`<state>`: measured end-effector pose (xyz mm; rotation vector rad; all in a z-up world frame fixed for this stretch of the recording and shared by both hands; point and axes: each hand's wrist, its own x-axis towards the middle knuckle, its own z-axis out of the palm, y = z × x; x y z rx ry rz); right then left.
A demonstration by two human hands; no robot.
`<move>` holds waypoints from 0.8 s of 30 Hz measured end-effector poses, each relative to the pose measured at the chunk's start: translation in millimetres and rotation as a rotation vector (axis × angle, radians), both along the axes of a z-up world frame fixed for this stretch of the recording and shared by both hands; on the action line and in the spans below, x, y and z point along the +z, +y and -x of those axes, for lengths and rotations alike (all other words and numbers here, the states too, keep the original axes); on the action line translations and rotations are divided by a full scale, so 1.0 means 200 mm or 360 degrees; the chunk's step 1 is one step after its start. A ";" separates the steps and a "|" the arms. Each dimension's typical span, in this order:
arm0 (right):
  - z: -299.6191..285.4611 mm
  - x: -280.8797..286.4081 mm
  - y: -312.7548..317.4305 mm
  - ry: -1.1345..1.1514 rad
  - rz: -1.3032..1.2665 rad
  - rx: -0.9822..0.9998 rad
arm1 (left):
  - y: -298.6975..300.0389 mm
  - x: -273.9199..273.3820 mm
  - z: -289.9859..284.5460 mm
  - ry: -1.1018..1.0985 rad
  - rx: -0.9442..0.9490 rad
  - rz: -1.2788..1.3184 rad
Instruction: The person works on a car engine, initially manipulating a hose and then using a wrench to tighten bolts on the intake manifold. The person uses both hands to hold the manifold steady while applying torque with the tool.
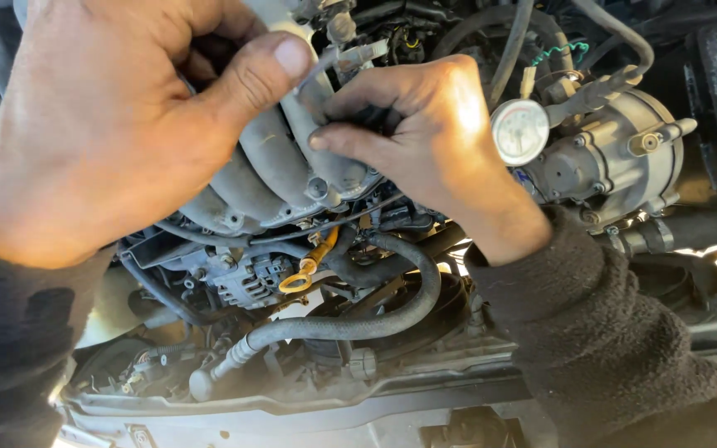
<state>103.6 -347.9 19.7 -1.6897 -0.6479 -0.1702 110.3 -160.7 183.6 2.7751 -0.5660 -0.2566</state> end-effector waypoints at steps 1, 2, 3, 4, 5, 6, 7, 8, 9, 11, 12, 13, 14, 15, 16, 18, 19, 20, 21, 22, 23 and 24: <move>0.00 0.00 0.01 0.0025 -0.0044 -0.0002 | -0.02 0.02 -0.01 0.0157 0.0136 -0.0048; 0.00 0.00 0.02 0.0021 -0.0049 -0.0011 | -0.02 0.02 -0.01 0.0154 0.0127 -0.0053; 0.00 -0.01 0.02 0.0105 -0.0046 -0.0019 | -0.02 0.02 -0.01 0.0093 -0.0127 -0.0117; 0.00 -0.01 0.02 0.0190 -0.0043 -0.0025 | -0.01 0.03 -0.01 0.0034 -0.0380 -0.0181; 0.00 -0.01 0.03 0.0183 -0.0050 -0.0031 | -0.01 0.03 0.00 0.0029 -0.0386 -0.0188; 0.00 0.00 0.03 0.0121 -0.0026 -0.0042 | 0.00 0.03 0.01 -0.0011 -0.0558 -0.0134; -0.01 0.01 0.03 0.0057 -0.0003 -0.0051 | 0.01 0.03 0.02 -0.0048 -0.0729 -0.0082; -0.01 0.00 0.03 0.0051 -0.0011 -0.0056 | 0.04 0.02 0.02 -0.0053 -0.0733 -0.0091; -0.01 -0.02 0.04 -0.0073 0.0012 0.0015 | 0.06 0.02 0.02 -0.0051 -0.0719 -0.0016; -0.01 0.01 0.04 -0.0200 0.0033 0.0076 | 0.10 0.00 0.00 -0.0050 -0.0716 0.0055; -0.01 0.05 0.04 -0.0024 0.0021 0.0123 | 0.10 -0.01 -0.01 -0.0103 -0.0681 0.0058; -0.01 0.09 0.04 0.0151 0.0008 0.0176 | 0.11 -0.02 -0.03 -0.0158 -0.0646 0.0063; -0.01 0.05 0.04 0.0147 0.0004 0.0166 | 0.08 -0.03 -0.04 -0.0161 -0.0656 0.0060; -0.01 0.01 0.05 0.0057 0.0007 0.0040 | 0.06 -0.04 -0.05 -0.0233 -0.0607 0.0011; -0.01 -0.04 0.05 -0.0034 0.0009 -0.0084 | 0.04 -0.05 -0.06 -0.0306 -0.0557 -0.0038; 0.00 0.01 0.05 0.0076 -0.0047 -0.0047 | -0.01 -0.07 -0.04 -0.0325 -0.0557 -0.0043; 0.00 0.03 0.04 0.0187 -0.0100 -0.0002 | -0.04 -0.08 -0.03 -0.0344 -0.0550 -0.0047; -0.01 0.03 0.05 0.0186 -0.0102 -0.0005 | -0.05 -0.06 -0.02 -0.0344 -0.0554 -0.0049; -0.01 0.03 0.04 0.0257 -0.0020 -0.0083 | -0.06 -0.04 0.00 -0.0351 -0.0658 0.0009; -0.01 0.03 0.04 0.0328 0.0063 -0.0160 | -0.07 -0.02 0.01 -0.0358 -0.0763 0.0069; -0.02 -0.01 0.04 0.0327 0.0064 -0.0163 | -0.02 -0.03 0.03 -0.0358 -0.0766 0.0070; -0.02 -0.05 0.04 0.0053 0.0015 -0.0198 | 0.02 -0.03 0.04 -0.0389 -0.0764 0.0068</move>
